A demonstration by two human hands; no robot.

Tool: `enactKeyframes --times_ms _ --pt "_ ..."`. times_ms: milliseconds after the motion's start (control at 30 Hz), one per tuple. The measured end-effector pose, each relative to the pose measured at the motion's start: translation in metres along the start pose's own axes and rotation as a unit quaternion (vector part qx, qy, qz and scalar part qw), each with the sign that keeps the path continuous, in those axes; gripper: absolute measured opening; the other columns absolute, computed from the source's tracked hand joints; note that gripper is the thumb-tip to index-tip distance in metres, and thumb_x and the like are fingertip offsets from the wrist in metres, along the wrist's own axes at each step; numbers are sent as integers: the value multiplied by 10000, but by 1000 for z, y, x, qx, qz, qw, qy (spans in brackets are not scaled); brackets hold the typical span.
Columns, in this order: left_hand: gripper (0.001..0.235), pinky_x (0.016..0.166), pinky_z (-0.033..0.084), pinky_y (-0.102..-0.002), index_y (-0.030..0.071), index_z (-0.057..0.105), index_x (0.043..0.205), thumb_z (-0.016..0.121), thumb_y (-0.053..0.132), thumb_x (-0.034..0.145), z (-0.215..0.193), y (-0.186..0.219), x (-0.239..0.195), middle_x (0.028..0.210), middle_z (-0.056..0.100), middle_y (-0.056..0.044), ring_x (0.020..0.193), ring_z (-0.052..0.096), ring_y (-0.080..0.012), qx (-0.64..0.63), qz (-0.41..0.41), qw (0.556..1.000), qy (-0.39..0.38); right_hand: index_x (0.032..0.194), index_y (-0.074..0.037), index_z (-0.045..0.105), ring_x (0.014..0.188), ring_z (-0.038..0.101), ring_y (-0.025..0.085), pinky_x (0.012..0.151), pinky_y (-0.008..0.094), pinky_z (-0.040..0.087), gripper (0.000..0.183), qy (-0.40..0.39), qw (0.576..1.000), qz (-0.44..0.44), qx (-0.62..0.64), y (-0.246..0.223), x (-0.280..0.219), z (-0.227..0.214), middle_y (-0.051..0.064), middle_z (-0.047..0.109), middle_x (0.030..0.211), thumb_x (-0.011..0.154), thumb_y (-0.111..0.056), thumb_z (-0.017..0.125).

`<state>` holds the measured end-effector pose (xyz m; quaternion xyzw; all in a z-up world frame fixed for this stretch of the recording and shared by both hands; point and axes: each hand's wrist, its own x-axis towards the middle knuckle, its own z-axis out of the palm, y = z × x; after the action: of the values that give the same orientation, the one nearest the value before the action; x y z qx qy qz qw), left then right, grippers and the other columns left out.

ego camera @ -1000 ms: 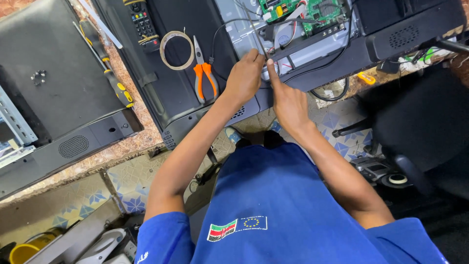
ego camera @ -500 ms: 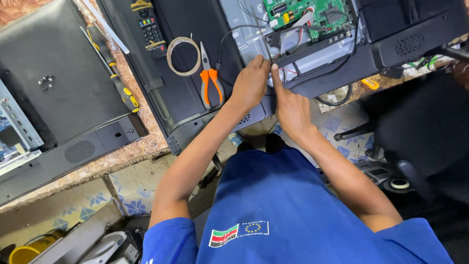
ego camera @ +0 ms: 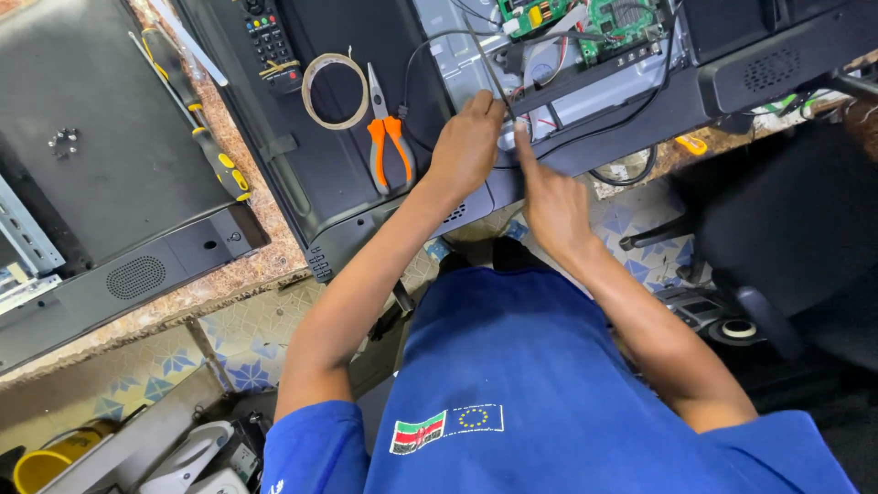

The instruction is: The person works on the internal wiring of an open television chassis, using a screwdriver to adjust connections on the circuit board. They then use pliers to strip the insulation from a wire and continue manipulating the internal components.

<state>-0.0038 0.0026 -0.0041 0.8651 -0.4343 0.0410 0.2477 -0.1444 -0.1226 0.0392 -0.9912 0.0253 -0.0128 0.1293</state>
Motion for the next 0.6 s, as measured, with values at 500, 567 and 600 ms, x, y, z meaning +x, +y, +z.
enactKeyframes --times_ms 500,567,600 --pt "200 473 407 -443 -16 583 977 577 -140 821 27 -7 -4 923 456 -145 743 499 -356 -54 -33 998 -16 1696 -215 113 443 502 447 432 539 363 900 -85 995 50 -6 4 -50 -3 138 540 654 899 40 445" --pt "159 475 415 -459 -26 586 1002 570 -110 868 22 -4 -7 939 466 -155 746 514 -375 -68 -37 997 -21 1683 -179 162 468 531 424 436 539 383 922 -70 996 46 -14 2 -22 13 124 572 674 844 26 483" --pt "122 478 423 -474 -36 589 1026 562 -80 915 17 -4 -2 956 476 -166 749 530 -394 -76 -42 996 -16 1671 -143 211 494 561 401 441 539 402 948 -50 998 33 -24 5 -1 19 110 603 694 789 12 521"
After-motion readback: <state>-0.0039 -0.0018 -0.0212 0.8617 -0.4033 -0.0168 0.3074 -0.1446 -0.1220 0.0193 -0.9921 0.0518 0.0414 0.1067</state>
